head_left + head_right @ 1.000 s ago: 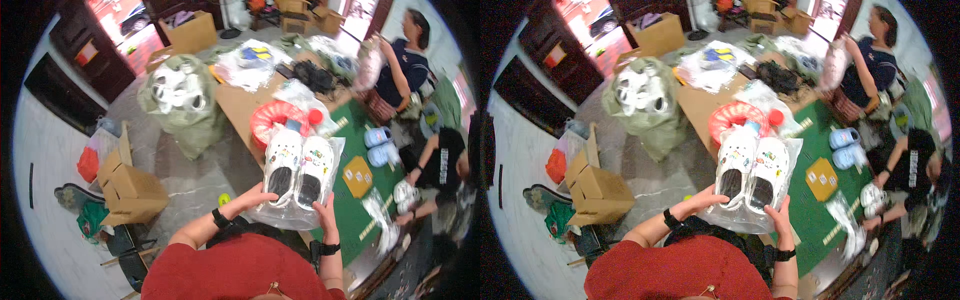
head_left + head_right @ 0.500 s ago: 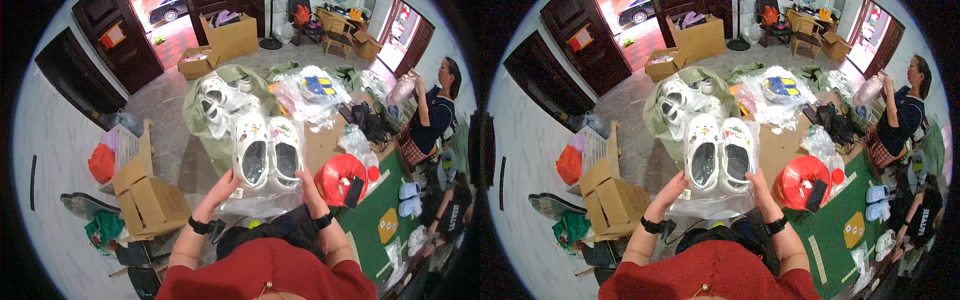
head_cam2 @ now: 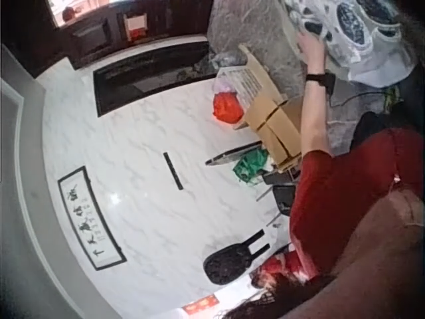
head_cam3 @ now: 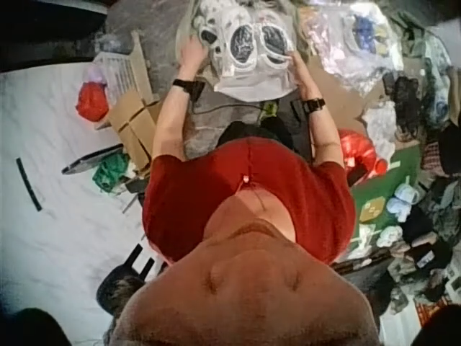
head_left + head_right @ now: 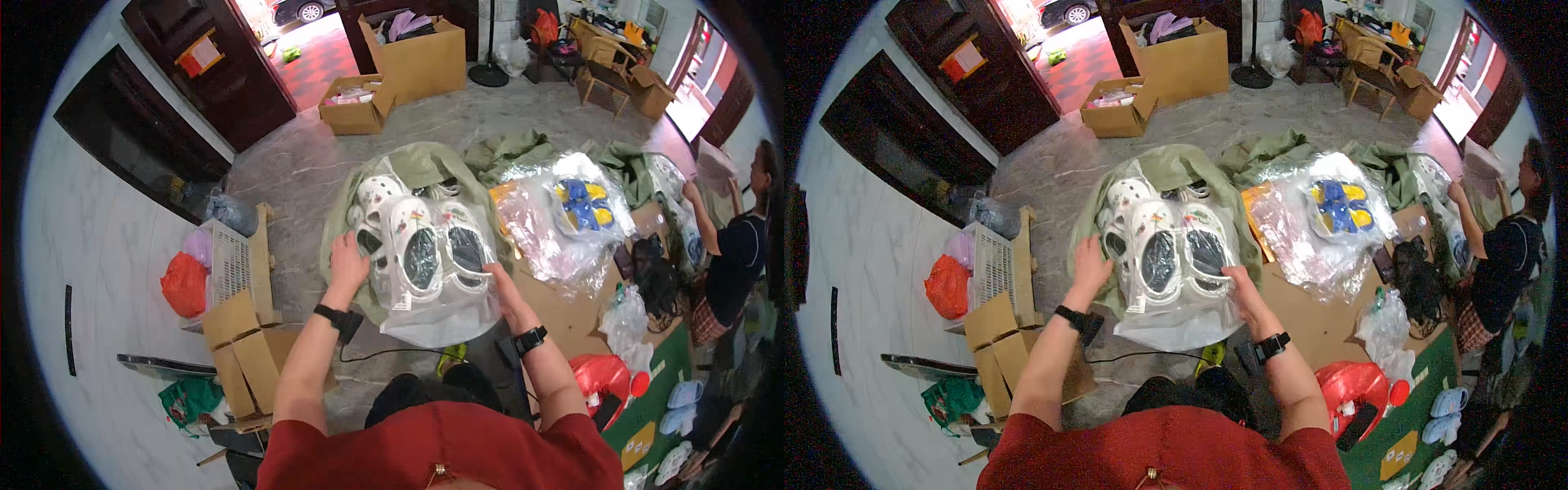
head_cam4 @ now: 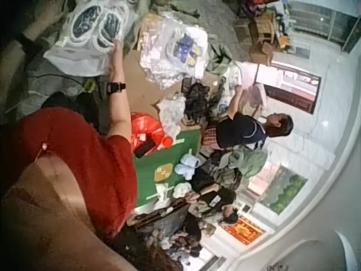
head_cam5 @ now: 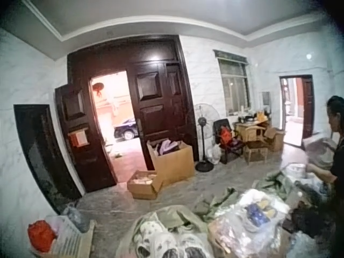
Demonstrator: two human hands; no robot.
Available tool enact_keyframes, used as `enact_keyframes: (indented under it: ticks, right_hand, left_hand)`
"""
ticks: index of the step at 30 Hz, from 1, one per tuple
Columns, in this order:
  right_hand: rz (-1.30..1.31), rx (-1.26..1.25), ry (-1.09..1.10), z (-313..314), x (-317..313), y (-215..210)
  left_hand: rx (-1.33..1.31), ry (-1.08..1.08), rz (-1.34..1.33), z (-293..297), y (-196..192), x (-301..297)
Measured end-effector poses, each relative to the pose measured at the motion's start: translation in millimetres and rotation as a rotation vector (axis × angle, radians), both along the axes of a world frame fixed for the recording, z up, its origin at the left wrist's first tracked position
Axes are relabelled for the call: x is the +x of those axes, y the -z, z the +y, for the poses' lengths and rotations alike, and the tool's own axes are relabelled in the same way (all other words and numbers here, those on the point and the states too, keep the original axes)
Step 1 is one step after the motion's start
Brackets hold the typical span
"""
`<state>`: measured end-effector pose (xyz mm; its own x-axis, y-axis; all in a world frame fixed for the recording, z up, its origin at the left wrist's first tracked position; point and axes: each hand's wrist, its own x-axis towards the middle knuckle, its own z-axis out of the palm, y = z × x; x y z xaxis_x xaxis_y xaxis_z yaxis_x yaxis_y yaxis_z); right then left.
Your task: Checking and packing shoes into plastic bags at a manufacturing facility.
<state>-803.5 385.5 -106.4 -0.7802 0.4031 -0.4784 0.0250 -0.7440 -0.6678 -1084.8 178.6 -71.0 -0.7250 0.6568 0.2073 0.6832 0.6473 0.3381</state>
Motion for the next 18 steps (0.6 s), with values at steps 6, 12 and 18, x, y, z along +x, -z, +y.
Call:
enact_keyframes:
  ticks: [6,12,18]
  right_hand:
    - [-0.261,-0.044,-0.002,17.6,-32.0,-12.9]
    - [-0.266,-0.072,0.09,10.0,-78.9,-12.0]
    - [-0.357,0.4,0.434,21.2,-118.2,93.8]
  left_hand:
    - [-0.412,-0.113,-0.134,13.3,41.7,-85.6]
    - [0.357,-0.175,-0.786,30.3,6.1,-174.1]
    - [1.149,-0.314,-1.386,66.2,-31.6,-179.6]
